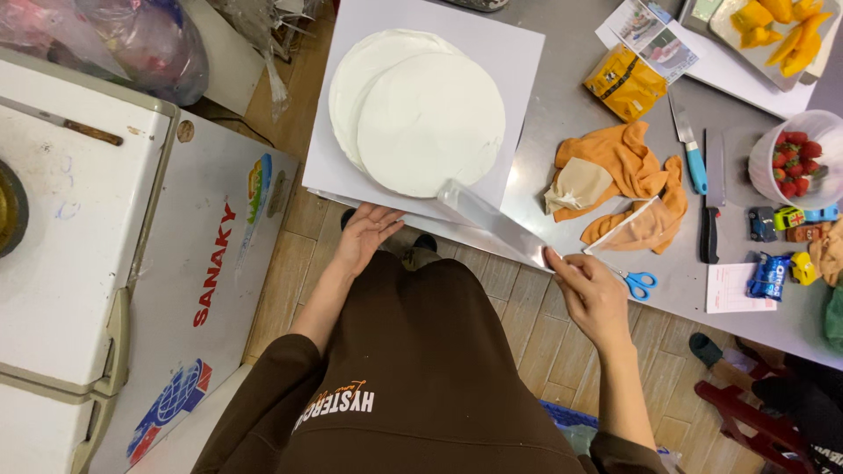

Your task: The person prepares the surface of a two-tiered white frosted cake. They use a small piece of plastic to smooth the sides of the tiers and a small sheet of paper or plastic to flatten the top surface, repeatedly adjusting the sheet by hand.

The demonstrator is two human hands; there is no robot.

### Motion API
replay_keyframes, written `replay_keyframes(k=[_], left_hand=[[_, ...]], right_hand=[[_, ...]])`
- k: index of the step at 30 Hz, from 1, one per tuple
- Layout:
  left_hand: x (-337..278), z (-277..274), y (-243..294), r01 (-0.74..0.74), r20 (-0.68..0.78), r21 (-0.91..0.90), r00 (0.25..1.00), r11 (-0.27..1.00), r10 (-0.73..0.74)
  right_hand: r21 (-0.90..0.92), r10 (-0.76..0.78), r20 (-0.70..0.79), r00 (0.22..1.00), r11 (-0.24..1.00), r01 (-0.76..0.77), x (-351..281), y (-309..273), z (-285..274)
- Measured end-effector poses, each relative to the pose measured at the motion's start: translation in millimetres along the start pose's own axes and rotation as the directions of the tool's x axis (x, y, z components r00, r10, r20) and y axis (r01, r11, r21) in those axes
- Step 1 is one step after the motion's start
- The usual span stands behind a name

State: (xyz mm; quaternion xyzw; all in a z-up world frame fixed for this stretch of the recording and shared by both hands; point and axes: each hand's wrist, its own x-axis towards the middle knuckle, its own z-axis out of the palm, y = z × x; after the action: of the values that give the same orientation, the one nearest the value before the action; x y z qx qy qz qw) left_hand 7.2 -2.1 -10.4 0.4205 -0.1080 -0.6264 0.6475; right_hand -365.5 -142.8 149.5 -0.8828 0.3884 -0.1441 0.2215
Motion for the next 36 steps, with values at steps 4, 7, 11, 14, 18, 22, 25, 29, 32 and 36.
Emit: replay_keyframes(k=[4,7,11,14,18,22,25,29,32,36], left_hand=[[-1.7,0.0,-2.6,-0.002,-0.003,-0.031,1.000,1.000,0.001],[0.3,-2.4,-5.8,0.016,-0.027,-0.039,1.000,0.999,-0.017],[4.0,-22.1,-16.9,0.007,-0.058,-0.108,0.998,0.994,-0.013],[6.5,-38.8,-27.0,-0.083,-0.013,-0.182,0.997,0.980,0.082],[6.4,-42.9,-31.4,-0.087,-0.058,-0.206,0.995,0.975,0.076],[5.6,-32.5,-33.2,-0.008,-0.093,-0.153,0.996,0.988,-0.006],[6.1,-28.9,-37.2,0.048,-0.079,-0.093,0.995,0.995,-0.055],[4.0,-35.5,-44.5,0.125,0.031,0.025,0.992,0.992,-0.126],[1.2,-46.0,-54.1,0.095,-0.055,-0.132,0.993,0.987,-0.103],[7.0,-57.8,-49.8,0.089,-0.186,-0.112,0.977,0.990,-0.109]], right_hand=[[-0.062,0.092,-0.108,0.990,0.993,-0.099,14.0,10.2,2.3],[-0.099,0.118,-0.139,0.983,0.986,-0.133,24.9,19.0,-1.8],[-0.082,0.081,-0.122,0.989,0.992,-0.091,23.6,21.6,-3.6],[-0.032,0.067,-0.060,0.996,0.997,-0.069,12.5,16.3,-2.0],[0.079,0.008,-0.002,1.000,0.997,-0.007,2.9,10.9,0.5],[-0.005,0.078,-0.118,0.990,0.997,-0.079,12.4,20.5,1.8],[-0.039,0.091,-0.129,0.987,0.995,-0.097,17.1,26.5,2.3],[0.016,0.065,-0.053,0.997,0.998,-0.064,2.8,19.1,8.6],[0.075,0.019,-0.006,1.000,0.997,-0.019,-7.5,9.2,14.3],[0.133,0.101,-0.096,0.990,0.987,-0.088,-4.0,12.8,16.5]])
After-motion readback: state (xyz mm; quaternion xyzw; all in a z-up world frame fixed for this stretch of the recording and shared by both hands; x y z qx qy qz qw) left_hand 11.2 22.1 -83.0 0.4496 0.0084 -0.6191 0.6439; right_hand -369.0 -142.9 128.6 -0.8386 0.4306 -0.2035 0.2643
